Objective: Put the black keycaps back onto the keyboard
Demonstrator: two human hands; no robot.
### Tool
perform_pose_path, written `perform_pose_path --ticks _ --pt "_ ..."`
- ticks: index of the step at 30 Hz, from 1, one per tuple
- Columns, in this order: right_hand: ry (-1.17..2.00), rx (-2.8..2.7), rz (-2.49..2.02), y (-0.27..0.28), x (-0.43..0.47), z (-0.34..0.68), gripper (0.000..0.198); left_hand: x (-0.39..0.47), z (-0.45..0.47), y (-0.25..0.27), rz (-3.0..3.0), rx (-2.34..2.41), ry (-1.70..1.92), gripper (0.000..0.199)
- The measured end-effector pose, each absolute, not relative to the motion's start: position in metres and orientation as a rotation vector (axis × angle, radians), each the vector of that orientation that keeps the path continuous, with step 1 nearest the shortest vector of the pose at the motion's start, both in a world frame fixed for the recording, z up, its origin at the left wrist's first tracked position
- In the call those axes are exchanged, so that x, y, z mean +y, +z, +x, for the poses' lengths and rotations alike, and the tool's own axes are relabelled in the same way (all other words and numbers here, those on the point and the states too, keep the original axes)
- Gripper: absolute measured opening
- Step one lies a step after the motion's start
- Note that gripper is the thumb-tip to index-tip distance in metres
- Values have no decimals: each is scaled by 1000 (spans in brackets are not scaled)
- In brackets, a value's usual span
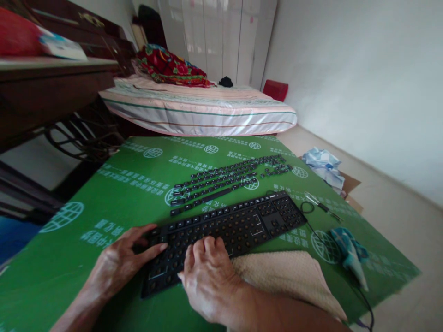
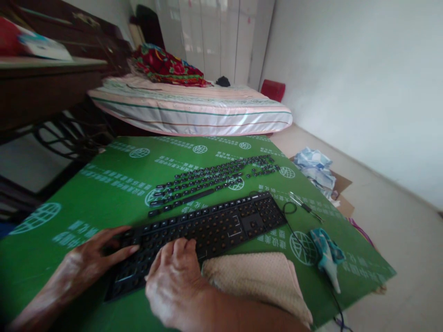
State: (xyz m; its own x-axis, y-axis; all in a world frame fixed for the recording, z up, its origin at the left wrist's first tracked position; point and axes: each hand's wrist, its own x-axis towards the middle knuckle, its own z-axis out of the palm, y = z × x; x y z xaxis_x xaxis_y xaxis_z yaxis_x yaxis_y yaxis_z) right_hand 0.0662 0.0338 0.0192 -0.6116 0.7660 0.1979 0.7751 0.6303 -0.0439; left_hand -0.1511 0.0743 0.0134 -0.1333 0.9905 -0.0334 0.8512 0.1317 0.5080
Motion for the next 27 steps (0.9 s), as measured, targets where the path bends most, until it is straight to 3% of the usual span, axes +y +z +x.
perform_pose_path --ticks 27 --pt "-72 -2665 -1288 26 40 66 37 75 -154 8 1820 2042 556 72"
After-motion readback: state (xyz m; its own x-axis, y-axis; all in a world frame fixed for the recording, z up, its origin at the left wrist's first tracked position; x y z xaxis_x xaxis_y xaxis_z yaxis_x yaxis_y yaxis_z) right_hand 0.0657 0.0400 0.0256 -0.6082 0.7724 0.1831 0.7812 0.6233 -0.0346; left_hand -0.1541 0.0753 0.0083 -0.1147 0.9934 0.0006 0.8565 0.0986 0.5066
